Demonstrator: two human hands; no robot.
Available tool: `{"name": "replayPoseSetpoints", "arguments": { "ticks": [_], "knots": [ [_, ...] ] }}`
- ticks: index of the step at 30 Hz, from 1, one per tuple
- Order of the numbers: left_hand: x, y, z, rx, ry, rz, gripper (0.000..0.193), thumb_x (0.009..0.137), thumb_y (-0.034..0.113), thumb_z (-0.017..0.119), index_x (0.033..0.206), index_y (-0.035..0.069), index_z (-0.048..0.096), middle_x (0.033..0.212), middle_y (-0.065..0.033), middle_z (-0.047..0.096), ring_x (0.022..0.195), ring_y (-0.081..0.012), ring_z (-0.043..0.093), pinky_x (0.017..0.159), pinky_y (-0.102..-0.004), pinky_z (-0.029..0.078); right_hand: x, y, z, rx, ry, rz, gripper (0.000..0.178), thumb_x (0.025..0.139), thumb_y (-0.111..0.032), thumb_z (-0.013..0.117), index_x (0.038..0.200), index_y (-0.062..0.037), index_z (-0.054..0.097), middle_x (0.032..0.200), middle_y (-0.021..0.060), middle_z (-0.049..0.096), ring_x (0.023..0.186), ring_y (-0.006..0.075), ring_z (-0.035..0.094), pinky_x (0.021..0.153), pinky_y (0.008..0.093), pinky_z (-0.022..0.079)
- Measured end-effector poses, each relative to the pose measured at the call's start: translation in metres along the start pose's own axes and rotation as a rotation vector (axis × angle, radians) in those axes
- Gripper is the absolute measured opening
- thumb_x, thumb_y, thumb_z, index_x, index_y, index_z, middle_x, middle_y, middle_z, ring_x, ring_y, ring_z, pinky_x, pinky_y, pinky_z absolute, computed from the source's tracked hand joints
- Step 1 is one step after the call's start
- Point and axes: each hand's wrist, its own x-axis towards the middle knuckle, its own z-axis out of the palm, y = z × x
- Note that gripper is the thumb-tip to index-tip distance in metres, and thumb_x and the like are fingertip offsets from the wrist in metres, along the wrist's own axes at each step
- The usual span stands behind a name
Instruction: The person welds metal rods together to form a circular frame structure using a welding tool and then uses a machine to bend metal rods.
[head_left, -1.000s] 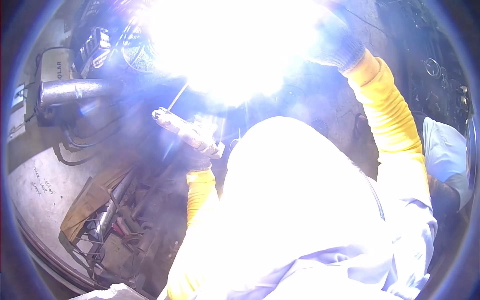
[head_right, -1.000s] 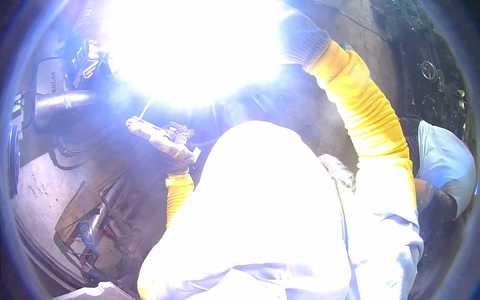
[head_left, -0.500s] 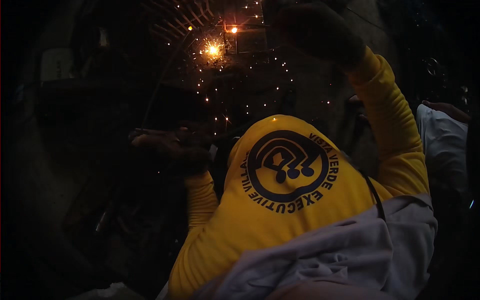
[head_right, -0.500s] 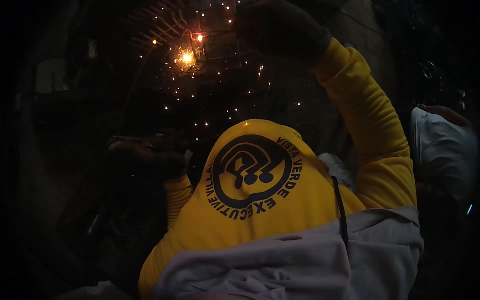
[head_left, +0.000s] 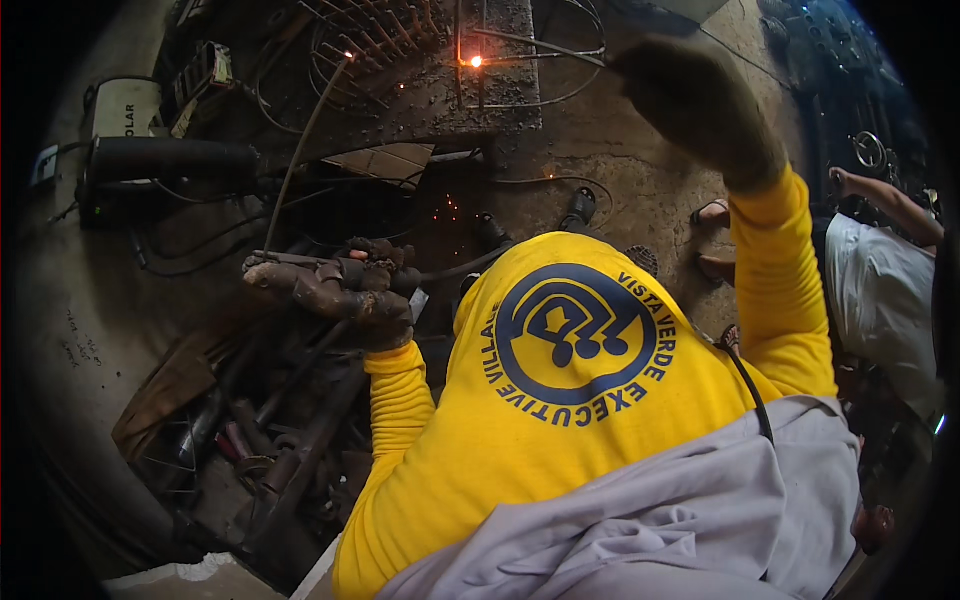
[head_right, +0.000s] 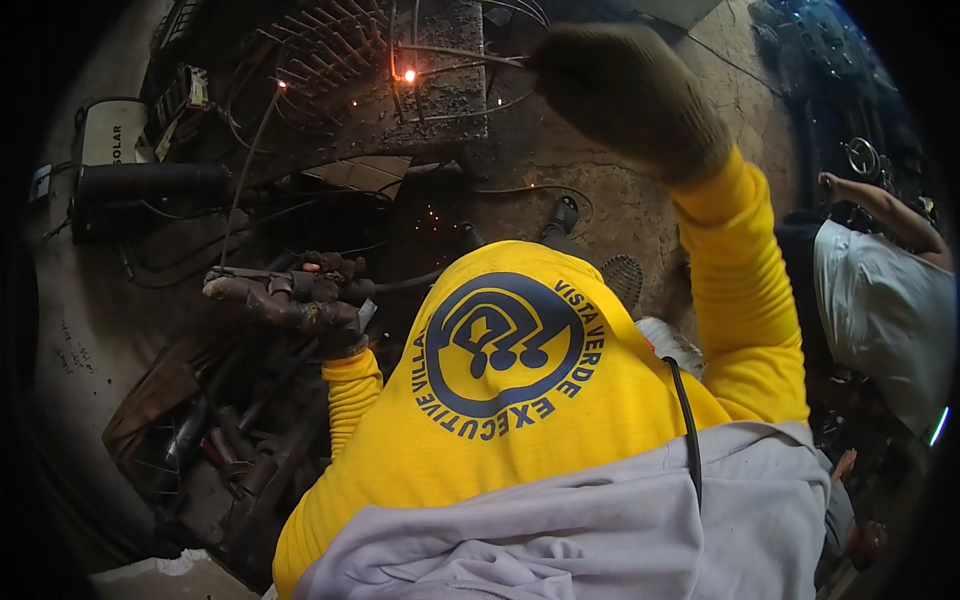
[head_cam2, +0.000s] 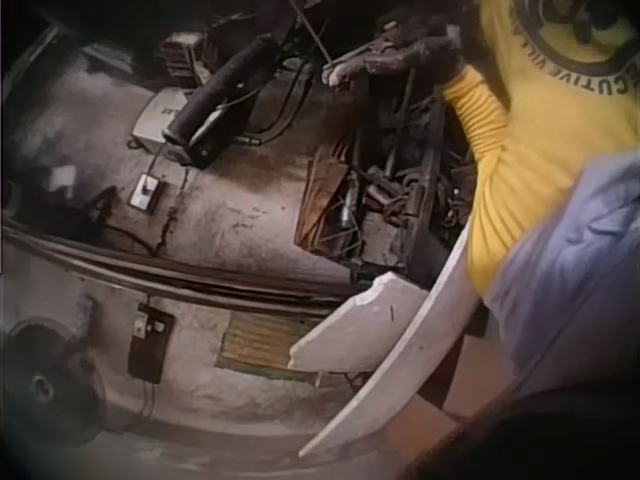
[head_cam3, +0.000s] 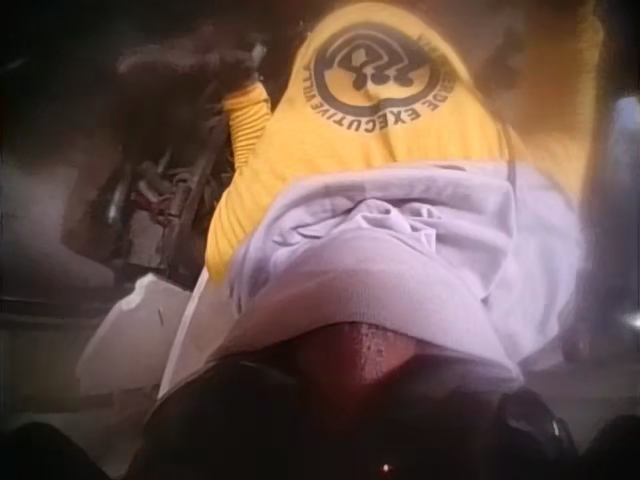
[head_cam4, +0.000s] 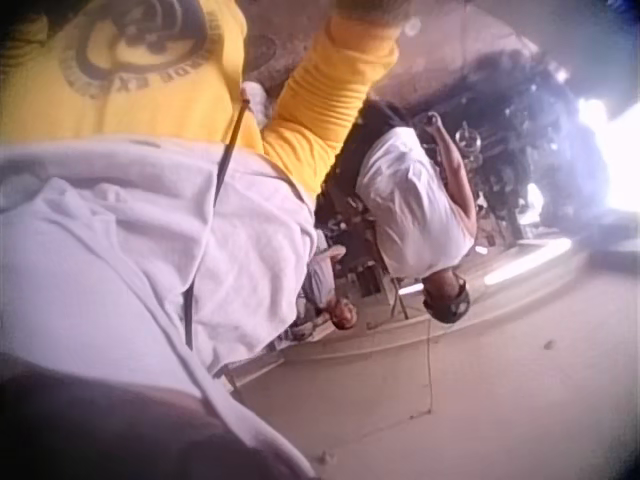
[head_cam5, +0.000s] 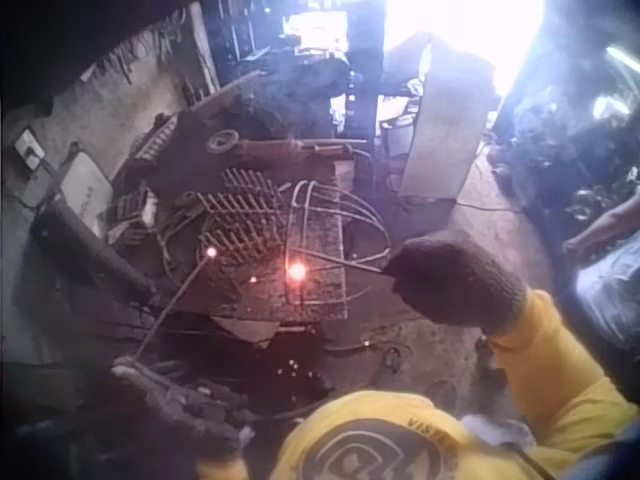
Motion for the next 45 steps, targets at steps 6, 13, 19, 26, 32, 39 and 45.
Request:
{"name": "replayPoseSetpoints", "arguments": {
  "ticks": [6, 13, 19, 26, 32, 39, 45],
  "knots": [
    [0.009, -0.018, 0.001, 0.493, -0.044, 0.291, 0.025, 0.098, 0.008, 0.058, 0.123, 0.013, 0.054, 0.125, -0.0102, 0.061, 0.106, -0.0239, 0.064, 0.092, -0.0420, 0.057, -0.065, -0.020, 0.054, 0.251, 0.047, 0.198, 0.014, 0.089, -0.012, 0.069, 0.100, -0.0048, 0.073, 0.088, 0.0142, 0.074, 0.074, 0.0286, 0.072, 0.070, 0.0352, 0.059],
    [0.035, 0.043, -0.012, 0.088, 0.175, -0.436, 0.030, 0.096, 0.026, 0.058, 0.120, 0.009, 0.065, 0.121, -0.0238, 0.066, 0.121, -0.0455, 0.058, 0.101, -0.0689, 0.045, -0.041, -0.029, 0.068, -0.065, 0.058, 0.154, 0.017, 0.088, -0.017, 0.067, 0.100, -0.0069, 0.074, 0.087, 0.0150, 0.072, 0.077, 0.0330, 0.071, 0.068, 0.0401, 0.058],
    [0.027, -0.026, 0.055, 0.652, 0.451, 0.289, 0.024, 0.087, 0.006, 0.067, 0.106, 0.016, 0.059, 0.105, -0.0077, 0.065, 0.082, -0.0218, 0.065, 0.071, -0.0408, 0.060, -0.015, -0.055, 0.062, -0.311, -0.102, 0.169, 0.018, 0.089, -0.016, 0.068, 0.103, -0.0074, 0.074, 0.091, 0.0151, 0.073, 0.079, 0.0327, 0.071, 0.070, 0.0401, 0.059],
    [0.020, -0.025, 0.023, 0.795, 0.307, 0.397, 0.033, 0.085, -0.007, 0.060, 0.110, 0.014, 0.058, 0.116, -0.0143, 0.065, 0.095, -0.0277, 0.069, 0.082, -0.0459, 0.063, 0.002, -0.034, 0.057, -0.332, -0.062, -0.048, 0.015, 0.088, -0.018, 0.066, 0.099, -0.0117, 0.073, 0.081, 0.0118, 0.071, 0.073, 0.0318, 0.071, 0.064, 0.0406, 0.058],
    [0.008, -0.018, 0.005, 0.769, 0.259, 0.313, 0.037, 0.098, 0.009, 0.058, 0.132, 0.006, 0.045, 0.128, -0.0135, 0.060, 0.108, -0.0266, 0.066, 0.089, -0.0374, 0.061, 0.006, -0.011, 0.054, -0.302, -0.051, -0.198, 0.016, 0.085, -0.018, 0.068, 0.099, -0.0142, 0.074, 0.078, 0.0099, 0.071, 0.070, 0.0299, 0.070, 0.062, 0.0392, 0.058],
    [0.008, -0.022, 0.011, 0.783, 0.270, 0.328, 0.029, 0.097, 0.012, 0.062, 0.124, 0.009, 0.051, 0.123, -0.0128, 0.063, 0.102, -0.0271, 0.069, 0.083, -0.0386, 0.063, 0.004, 0.001, 0.057, -0.278, -0.076, -0.230, 0.014, 0.085, -0.019, 0.068, 0.097, -0.0144, 0.074, 0.079, 0.0088, 0.071, 0.070, 0.0293, 0.070, 0.062, 0.0381, 0.058],
    [0.016, -0.019, 0.008, 0.619, 0.157, 0.296, 0.026, 0.098, 0.015, 0.063, 0.122, 0.011, 0.053, 0.125, -0.0132, 0.062, 0.105, -0.0308, 0.068, 0.082, -0.0415, 0.063, 0.002, 0.007, 0.070, -0.283, -0.034, -0.252, 0.016, 0.085, -0.020, 0.068, 0.099, -0.0154, 0.074, 0.079, 0.0084, 0.071, 0.069, 0.0282, 0.070, 0.060, 0.0376, 0.058]
  ]
}}
